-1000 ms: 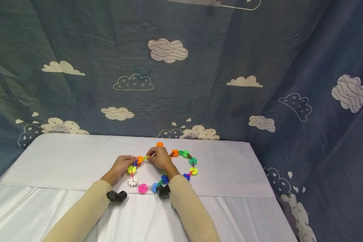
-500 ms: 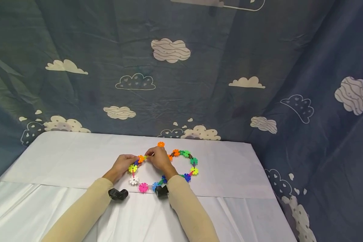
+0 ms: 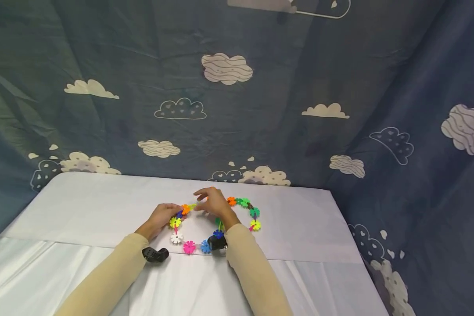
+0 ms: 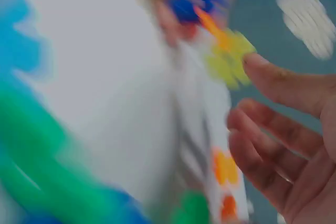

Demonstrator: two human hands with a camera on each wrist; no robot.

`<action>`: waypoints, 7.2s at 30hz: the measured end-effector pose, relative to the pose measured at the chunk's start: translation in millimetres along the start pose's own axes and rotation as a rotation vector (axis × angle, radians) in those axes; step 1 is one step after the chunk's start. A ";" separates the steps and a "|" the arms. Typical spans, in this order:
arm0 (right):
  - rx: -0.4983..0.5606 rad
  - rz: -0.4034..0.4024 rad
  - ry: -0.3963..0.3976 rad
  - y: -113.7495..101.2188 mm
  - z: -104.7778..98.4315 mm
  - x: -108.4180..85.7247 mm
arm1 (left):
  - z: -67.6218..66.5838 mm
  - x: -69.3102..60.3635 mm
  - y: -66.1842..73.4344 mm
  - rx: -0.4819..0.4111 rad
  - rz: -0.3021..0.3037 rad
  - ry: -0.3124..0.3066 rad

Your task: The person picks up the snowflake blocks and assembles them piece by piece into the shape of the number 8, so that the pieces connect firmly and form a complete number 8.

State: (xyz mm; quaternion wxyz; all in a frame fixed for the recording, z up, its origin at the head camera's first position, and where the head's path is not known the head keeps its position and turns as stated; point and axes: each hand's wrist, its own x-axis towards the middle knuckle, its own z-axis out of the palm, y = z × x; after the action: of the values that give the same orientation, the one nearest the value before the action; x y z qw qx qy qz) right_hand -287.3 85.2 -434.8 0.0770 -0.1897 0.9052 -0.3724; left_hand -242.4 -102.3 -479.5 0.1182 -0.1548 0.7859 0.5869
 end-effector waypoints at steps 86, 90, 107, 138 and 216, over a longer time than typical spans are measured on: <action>0.139 0.218 0.009 10.6 -12.9 13.8 | 4.9 0.5 1.3 -0.050 -0.001 0.004; 0.078 0.300 0.070 21.5 -22.5 24.4 | 4.9 0.8 1.8 -0.049 0.008 0.013; -0.269 0.241 0.000 36.8 -5.5 46.1 | -7.1 4.0 12.3 -0.192 0.027 -0.210; 0.134 0.024 0.072 4.5 -0.5 -41.8 | -11.5 -0.7 7.9 -0.042 0.056 -0.336; -0.287 0.007 -0.222 -6.2 -15.7 -31.0 | -2.8 0.0 2.0 -0.104 -0.004 -0.210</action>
State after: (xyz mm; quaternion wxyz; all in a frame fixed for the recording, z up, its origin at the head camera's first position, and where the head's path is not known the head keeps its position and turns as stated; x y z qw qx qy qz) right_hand -261.5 103.7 -419.3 0.1496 -0.2357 0.9357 -0.2157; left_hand -243.2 -104.5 -477.0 0.1930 -0.1001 0.7374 0.6395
